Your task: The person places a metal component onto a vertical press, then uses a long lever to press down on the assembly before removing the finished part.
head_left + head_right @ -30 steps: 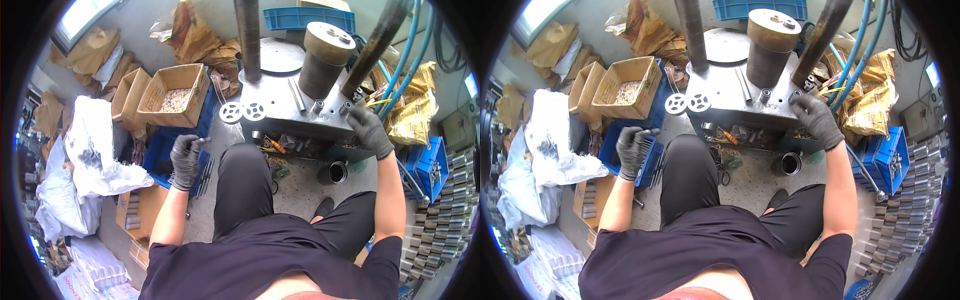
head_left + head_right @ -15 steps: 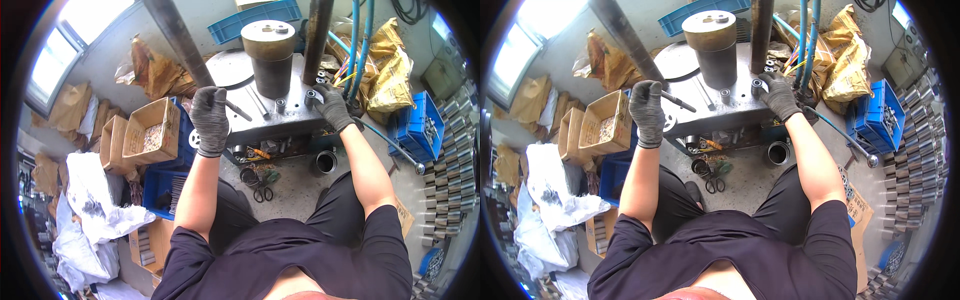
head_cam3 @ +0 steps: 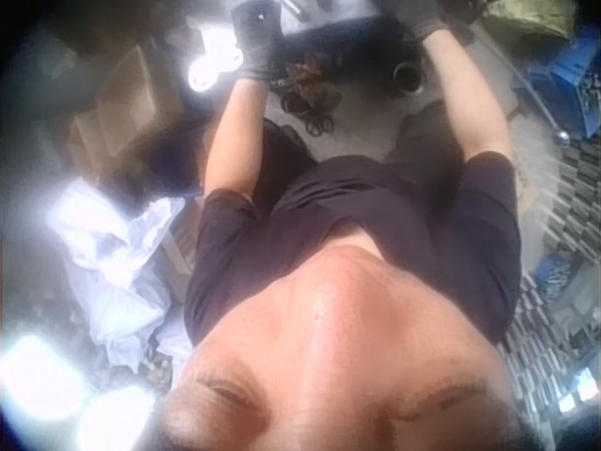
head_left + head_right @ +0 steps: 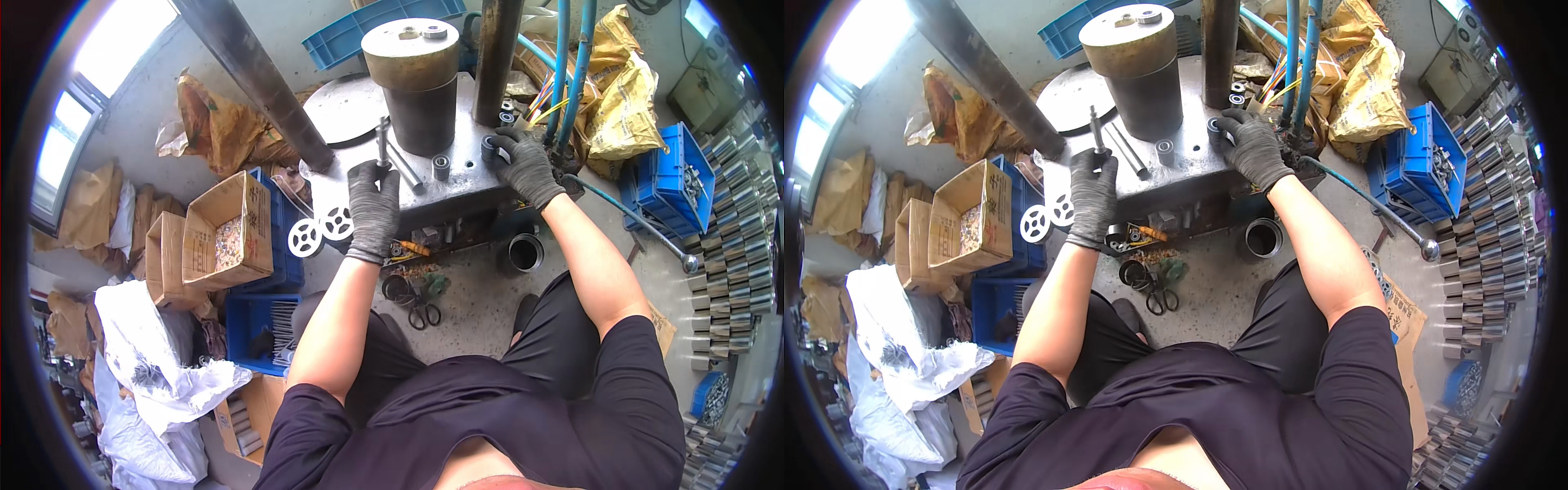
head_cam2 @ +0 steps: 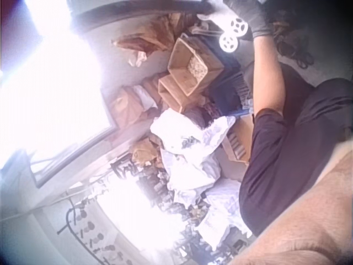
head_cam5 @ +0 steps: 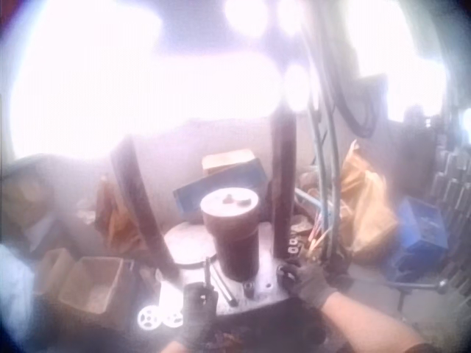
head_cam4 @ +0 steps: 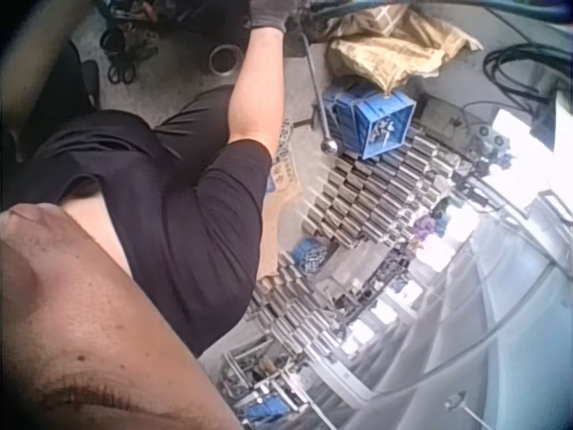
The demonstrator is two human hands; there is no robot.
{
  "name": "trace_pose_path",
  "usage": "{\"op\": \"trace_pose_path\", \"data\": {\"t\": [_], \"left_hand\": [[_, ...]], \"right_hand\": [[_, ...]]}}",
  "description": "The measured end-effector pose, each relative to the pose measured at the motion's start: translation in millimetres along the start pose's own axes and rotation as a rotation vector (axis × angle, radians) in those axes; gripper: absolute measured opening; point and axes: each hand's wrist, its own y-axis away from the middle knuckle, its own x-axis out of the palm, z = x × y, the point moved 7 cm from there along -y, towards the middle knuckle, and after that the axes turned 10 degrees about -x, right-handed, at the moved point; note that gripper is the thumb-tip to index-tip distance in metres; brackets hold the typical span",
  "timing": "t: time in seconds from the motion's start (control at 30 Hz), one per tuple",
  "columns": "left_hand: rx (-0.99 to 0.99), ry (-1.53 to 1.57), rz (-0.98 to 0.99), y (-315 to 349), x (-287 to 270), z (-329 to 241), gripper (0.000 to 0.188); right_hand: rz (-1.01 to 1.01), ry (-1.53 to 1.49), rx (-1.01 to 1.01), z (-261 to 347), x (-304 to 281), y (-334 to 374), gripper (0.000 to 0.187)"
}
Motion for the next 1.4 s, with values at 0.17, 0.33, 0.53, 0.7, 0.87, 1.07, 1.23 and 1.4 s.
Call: {"op": "trace_pose_path", "data": {"t": [0.17,0.33,0.53,0.7,0.87,1.07,1.23,1.4], "left_hand": [[0.15,-0.025,0.02,10.7,5.5,-13.4,0.019],[-0.118,0.508,0.304,35.9,19.1,-23.5,0.022],[-0.231,0.496,0.445,53.4,32.1,-23.4,0.027],[-0.19,0.43,0.433,54.0,32.3,-18.0,0.028],[-0.17,0.469,0.453,58.4,30.0,-19.4,0.027],[-0.229,0.471,0.506,62.4,31.4,-19.1,0.025],[-0.269,0.467,0.608,68.4,36.1,-23.2,0.03],[-0.32,0.522,0.63,72.9,42.4,-29.6,0.024]], "right_hand": [[-0.055,0.027,-0.055,8.1,-4.5,-0.9,0.029],[0.02,0.041,-0.04,13.8,-9.3,-6.2,0.022],[0.058,0.126,0.001,25.4,-5.9,-7.5,0.022],[-0.012,0.069,-0.005,20.1,-3.4,-5.7,0.023],[-0.039,0.027,0.01,12.9,-1.5,-3.9,0.023],[-0.046,0.125,-0.013,34.0,-15.6,-12.1,0.019],[-0.252,-1.108,0.72,43.9,-8.2,-0.5,0.024],[-0.357,-1.399,0.73,77.3,-25.7,-2.6,0.027]]}}
